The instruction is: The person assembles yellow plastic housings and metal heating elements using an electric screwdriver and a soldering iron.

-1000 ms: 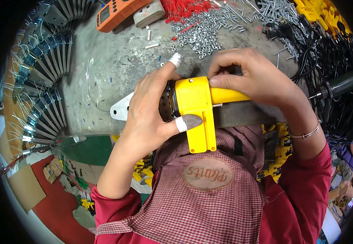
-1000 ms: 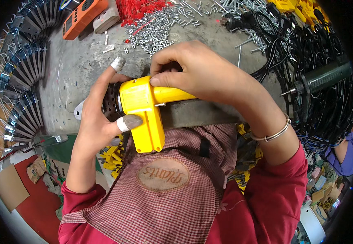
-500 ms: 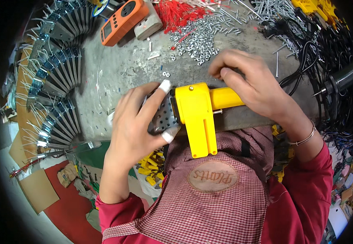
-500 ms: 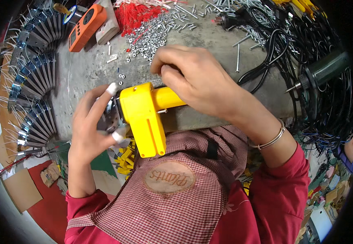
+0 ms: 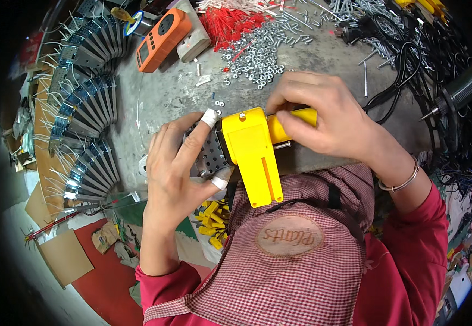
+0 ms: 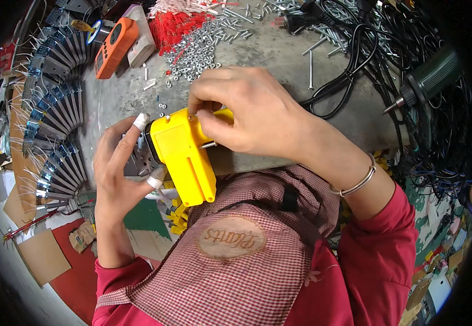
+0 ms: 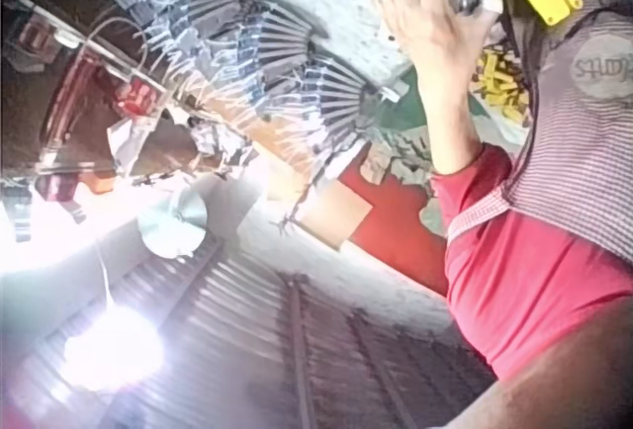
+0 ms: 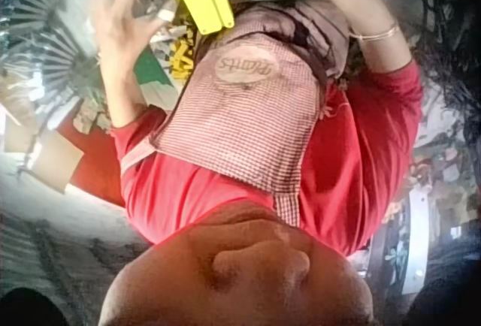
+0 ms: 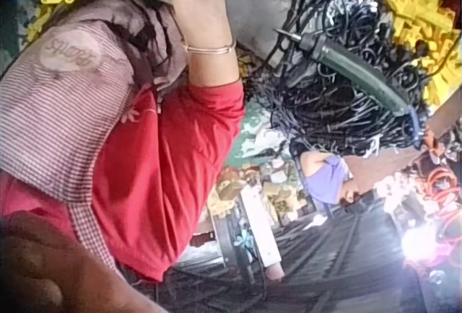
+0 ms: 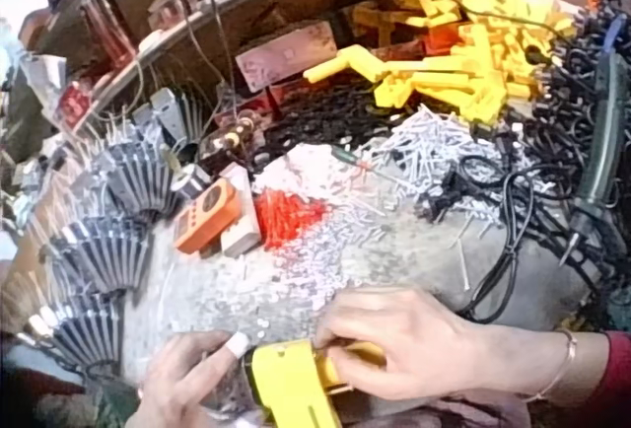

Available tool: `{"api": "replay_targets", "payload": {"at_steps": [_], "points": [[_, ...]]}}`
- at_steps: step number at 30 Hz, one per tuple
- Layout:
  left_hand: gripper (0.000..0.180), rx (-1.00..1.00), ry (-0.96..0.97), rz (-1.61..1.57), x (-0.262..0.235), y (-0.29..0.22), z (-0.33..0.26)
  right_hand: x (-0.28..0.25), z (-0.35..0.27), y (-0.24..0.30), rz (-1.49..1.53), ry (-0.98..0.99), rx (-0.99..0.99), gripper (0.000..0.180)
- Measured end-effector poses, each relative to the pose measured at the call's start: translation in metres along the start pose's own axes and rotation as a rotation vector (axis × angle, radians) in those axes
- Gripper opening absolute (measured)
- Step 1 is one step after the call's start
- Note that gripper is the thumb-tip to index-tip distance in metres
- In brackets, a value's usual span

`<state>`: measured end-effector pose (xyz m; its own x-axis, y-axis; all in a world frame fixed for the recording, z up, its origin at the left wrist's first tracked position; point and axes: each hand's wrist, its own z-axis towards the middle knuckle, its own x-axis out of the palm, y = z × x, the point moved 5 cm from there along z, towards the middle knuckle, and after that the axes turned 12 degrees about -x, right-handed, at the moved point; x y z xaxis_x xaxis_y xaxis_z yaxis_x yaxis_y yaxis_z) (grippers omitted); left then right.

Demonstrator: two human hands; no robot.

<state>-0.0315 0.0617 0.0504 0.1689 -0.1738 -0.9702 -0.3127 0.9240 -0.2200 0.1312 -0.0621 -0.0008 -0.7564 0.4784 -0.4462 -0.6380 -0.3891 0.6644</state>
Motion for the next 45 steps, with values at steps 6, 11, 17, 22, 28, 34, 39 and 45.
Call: {"api": "replay_targets", "payload": {"at_steps": [6,11,17,22,28,34,39,45], "points": [[0.075,-0.016,0.017,-0.023,0.004,0.003,0.000,0.005,0.000,-0.006,0.004,0.021,0.031,0.020],[0.075,-0.020,0.015,-0.020,0.004,0.003,-0.002,0.007,0.005,-0.004,-0.012,0.068,0.072,0.019],[0.075,-0.033,0.017,-0.108,0.011,0.008,-0.002,0.007,0.005,0.001,-0.121,0.105,0.021,0.018],[0.075,-0.044,0.030,-0.184,0.022,0.019,-0.003,-0.003,0.008,0.002,-0.138,0.011,-0.012,0.019],[0.075,-0.086,0.048,-0.274,0.031,0.028,-0.006,0.000,0.008,0.027,-0.213,0.236,-0.131,0.024],[0.077,-0.120,0.074,-0.284,0.033,0.030,-0.008,-0.004,0.002,0.030,-0.226,0.268,-0.108,0.029],[0.076,-0.122,0.093,-0.275,0.028,0.033,-0.012,-0.033,0.001,0.032,-0.315,-0.003,-0.053,0.028],[0.058,-0.104,0.157,-0.458,0.027,0.032,0.001,-0.036,-0.021,0.016,-0.333,-0.135,0.211,0.014]]}}
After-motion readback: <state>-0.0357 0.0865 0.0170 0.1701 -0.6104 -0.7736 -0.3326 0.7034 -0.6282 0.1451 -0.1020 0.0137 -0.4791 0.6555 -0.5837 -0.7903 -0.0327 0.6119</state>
